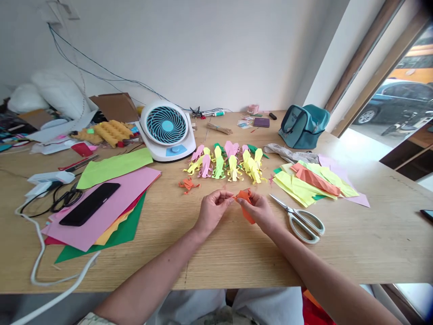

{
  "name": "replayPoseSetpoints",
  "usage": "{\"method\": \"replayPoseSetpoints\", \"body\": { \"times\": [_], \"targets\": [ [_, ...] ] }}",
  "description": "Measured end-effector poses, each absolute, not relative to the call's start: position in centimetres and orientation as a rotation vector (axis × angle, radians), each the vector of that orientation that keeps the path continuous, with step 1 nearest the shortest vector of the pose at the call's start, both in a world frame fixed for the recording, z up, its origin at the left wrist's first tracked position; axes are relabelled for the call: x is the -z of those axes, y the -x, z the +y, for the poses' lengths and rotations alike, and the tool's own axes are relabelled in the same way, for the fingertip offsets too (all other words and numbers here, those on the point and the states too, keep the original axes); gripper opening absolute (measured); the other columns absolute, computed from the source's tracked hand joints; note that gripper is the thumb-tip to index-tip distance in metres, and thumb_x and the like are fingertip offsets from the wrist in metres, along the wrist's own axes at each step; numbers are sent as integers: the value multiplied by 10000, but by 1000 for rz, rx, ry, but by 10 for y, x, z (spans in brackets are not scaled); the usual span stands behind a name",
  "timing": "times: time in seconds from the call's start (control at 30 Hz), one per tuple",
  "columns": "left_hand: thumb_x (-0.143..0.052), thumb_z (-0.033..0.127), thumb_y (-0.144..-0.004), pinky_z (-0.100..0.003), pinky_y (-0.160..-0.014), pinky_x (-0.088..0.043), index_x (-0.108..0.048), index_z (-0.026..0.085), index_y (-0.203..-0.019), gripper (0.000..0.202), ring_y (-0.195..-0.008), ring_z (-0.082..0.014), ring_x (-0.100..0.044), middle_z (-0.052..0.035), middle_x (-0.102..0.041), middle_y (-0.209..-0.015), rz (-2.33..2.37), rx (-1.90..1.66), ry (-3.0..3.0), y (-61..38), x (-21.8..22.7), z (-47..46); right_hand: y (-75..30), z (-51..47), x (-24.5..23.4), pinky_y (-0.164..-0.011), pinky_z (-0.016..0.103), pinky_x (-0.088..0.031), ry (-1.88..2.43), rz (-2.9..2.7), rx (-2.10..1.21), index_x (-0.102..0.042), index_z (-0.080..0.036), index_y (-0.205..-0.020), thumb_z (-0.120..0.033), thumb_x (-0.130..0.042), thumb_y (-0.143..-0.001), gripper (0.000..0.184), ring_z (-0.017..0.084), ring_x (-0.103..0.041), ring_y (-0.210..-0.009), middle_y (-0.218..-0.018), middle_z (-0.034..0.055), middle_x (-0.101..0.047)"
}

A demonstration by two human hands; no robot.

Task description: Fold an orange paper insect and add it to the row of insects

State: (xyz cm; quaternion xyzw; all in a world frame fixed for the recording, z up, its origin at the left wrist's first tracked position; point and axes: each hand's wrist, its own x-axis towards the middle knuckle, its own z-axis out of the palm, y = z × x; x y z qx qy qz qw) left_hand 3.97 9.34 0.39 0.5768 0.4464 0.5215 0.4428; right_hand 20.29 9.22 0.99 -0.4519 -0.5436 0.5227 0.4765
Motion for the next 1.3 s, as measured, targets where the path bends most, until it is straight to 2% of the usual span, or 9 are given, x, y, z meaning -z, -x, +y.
{"method": "replayPoseSetpoints", "body": {
  "times": [0.13,0.27,0.5,0.83,0.97,1.1,1.2,1.3],
  "targets": [
    [-755,318,-751,-257,-718,-486,-730,152,-848,194,-718,-136,-617,-40,-717,-814,1130,-1305,-1399,-40,-1,95,-204,92,-7,-495,233,-318,1104,-1358,-1237,-592,-174,-769,-642,-728,-679,495,93,-401,-545,-647,-22,-515],
    [-769,305,-722,-264,-770,-489,-727,153,-814,183,-767,-145,-637,-38,-725,-829,1084,-1310,-1304,-41,0,96,-204,93,-4,-504,234,-313,1091,-1400,-1192,-568,-174,-759,-606,-705,-728,454,92,-396,-555,-656,-23,-498],
    [-773,344,-709,-265,-781,-484,-716,150,-780,215,-755,-139,-619,-23,-712,-781,1052,-1297,-1204,-42,-7,93,-203,91,-5,-483,240,-293,1114,-1408,-1184,-548,-182,-755,-626,-691,-732,468,90,-371,-534,-641,-32,-474],
    [-758,471,-729,-242,-687,-426,-662,145,-763,341,-675,-113,-533,6,-635,-713,1071,-1250,-1255,-42,-7,91,-204,88,-6,-486,243,-315,1108,-1366,-1274,-573,-187,-780,-640,-728,-708,484,94,-366,-536,-632,-34,-480],
    [-746,542,-730,-225,-598,-374,-645,140,-720,415,-593,-84,-467,17,-585,-650,993,-1121,-1128,-42,-9,90,-204,88,-8,-551,248,-404,1078,-1308,-1280,-607,-188,-878,-588,-783,-675,482,115,-473,-607,-746,-1,-587],
    [-641,572,-822,-231,-620,-388,-635,144,-718,440,-624,-94,-488,-7,-614,-713,1015,-1129,-1210,-41,-9,91,-205,91,-6,-675,274,-480,1039,-1271,-1305,-594,-209,-1024,-517,-826,-647,539,162,-581,-764,-894,29,-654],
    [-600,532,-873,-236,-646,-402,-602,158,-711,408,-624,-102,-493,13,-580,-667,1103,-1198,-1351,-39,-10,92,-205,92,-2,-659,278,-482,1048,-1301,-1296,-578,-215,-1068,-502,-815,-664,550,166,-584,-761,-886,23,-649],
    [-632,472,-865,-239,-705,-429,-652,157,-828,317,-712,-120,-560,-7,-650,-787,1071,-1187,-1437,-37,-9,93,-204,91,0,-592,265,-455,1049,-1362,-1296,-567,-219,-1083,-485,-801,-689,530,153,-562,-699,-845,9,-637]
  ]
}}
